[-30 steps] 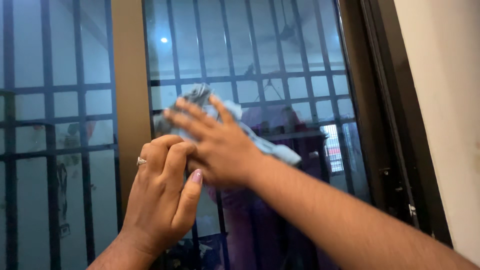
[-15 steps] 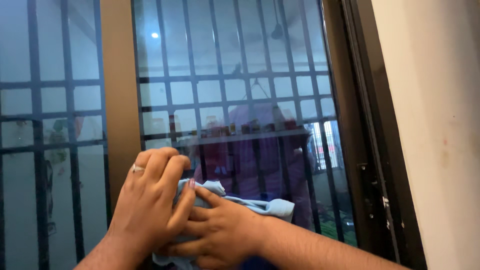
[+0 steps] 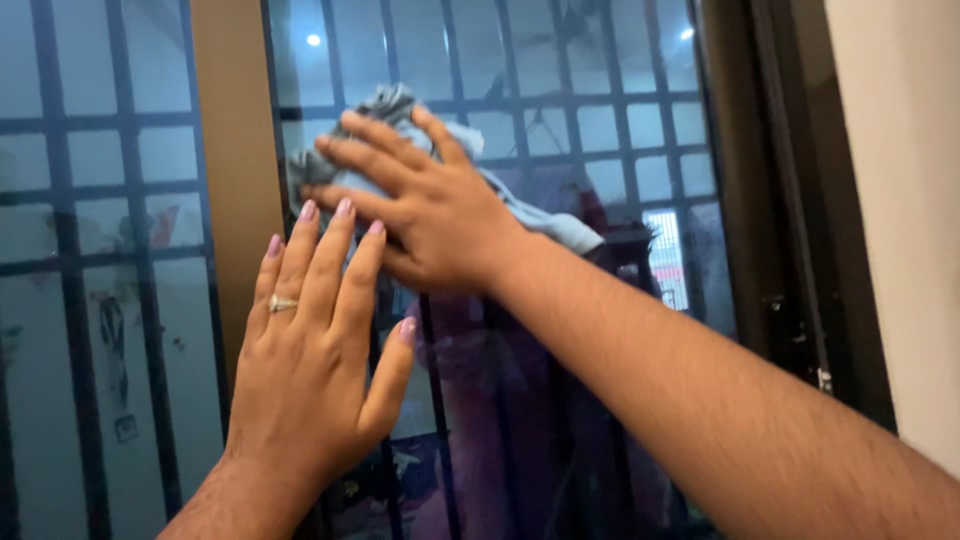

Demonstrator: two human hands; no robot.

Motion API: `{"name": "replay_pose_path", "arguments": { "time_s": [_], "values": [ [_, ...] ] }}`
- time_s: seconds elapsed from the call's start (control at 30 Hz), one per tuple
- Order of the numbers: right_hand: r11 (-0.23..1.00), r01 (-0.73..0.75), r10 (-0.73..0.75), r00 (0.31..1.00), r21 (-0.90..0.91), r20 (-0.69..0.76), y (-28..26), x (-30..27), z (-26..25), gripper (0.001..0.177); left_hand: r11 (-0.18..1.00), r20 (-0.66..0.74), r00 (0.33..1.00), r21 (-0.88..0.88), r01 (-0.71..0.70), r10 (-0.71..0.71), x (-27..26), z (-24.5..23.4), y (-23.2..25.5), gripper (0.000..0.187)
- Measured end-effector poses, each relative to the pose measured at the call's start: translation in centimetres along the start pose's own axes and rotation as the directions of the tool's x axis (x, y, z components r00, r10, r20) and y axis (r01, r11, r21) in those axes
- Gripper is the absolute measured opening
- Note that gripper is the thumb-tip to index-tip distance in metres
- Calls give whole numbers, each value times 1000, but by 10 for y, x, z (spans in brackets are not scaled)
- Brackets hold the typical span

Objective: The person sprays liquid from a bottle onto a glass window pane and then wipes the glass surface with a cloth using both hands in circular and linear motions.

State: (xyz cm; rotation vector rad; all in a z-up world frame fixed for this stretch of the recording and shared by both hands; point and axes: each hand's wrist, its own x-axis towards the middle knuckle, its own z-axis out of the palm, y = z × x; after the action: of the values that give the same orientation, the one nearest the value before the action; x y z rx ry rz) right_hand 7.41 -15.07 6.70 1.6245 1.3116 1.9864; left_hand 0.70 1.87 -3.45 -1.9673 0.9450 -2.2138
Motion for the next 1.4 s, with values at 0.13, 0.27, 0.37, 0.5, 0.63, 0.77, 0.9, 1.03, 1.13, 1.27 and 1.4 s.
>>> {"name": "replay_pose_path", "arguments": {
  "time_s": [0.13, 0.27, 0.37, 0.5, 0.63, 0.77, 0.9, 1.03, 1.13, 1.27, 1.4],
  "values": [
    [994, -93, 91, 995, -59, -30, -10, -1, 3, 45, 999, 12, 1000, 20, 26, -26, -3, 0, -1, 70],
    [991, -126, 124, 991, -53, -45, -42, -21, 5, 49, 997, 23, 998, 47, 54, -56, -6, 3, -3, 69],
    [996, -81, 81, 996, 20, 31, -81, -45, 5, 58, 997, 31, 998, 58, 49, -51, -9, 3, -3, 67],
    [990, -89, 72, 986, 112, 151, -138, -87, -4, 62, 997, 58, 998, 73, 27, -31, -10, 0, -4, 65],
    [970, 97, -140, 973, 222, 184, -150, -115, -11, 65, 997, 67, 997, 71, 31, -36, -13, 0, -3, 64],
    [935, 228, -286, 938, 273, 198, -124, -105, -2, 65, 995, 61, 998, 96, 10, -15, -12, 2, -6, 65],
    [973, 128, -170, 961, 192, 219, -84, -78, 4, 59, 997, 53, 998, 71, 11, -14, -14, 1, -5, 66],
    [998, 50, -52, 996, 28, 77, -35, -45, 0, 61, 998, 46, 999, 66, 3, -6, -11, -1, -4, 66],
    [998, -45, 48, 996, -51, 72, -22, -38, -5, 55, 997, 59, 998, 72, 16, -21, -11, -1, -3, 67],
    [993, -99, 100, 995, -68, 1, -40, -45, -2, 54, 998, 59, 998, 65, 17, -21, -13, -1, -1, 66],
    [991, -127, 127, 992, -46, 8, -68, -63, -6, 59, 995, 77, 996, 89, 36, -43, -20, -1, 4, 67]
  ]
}}
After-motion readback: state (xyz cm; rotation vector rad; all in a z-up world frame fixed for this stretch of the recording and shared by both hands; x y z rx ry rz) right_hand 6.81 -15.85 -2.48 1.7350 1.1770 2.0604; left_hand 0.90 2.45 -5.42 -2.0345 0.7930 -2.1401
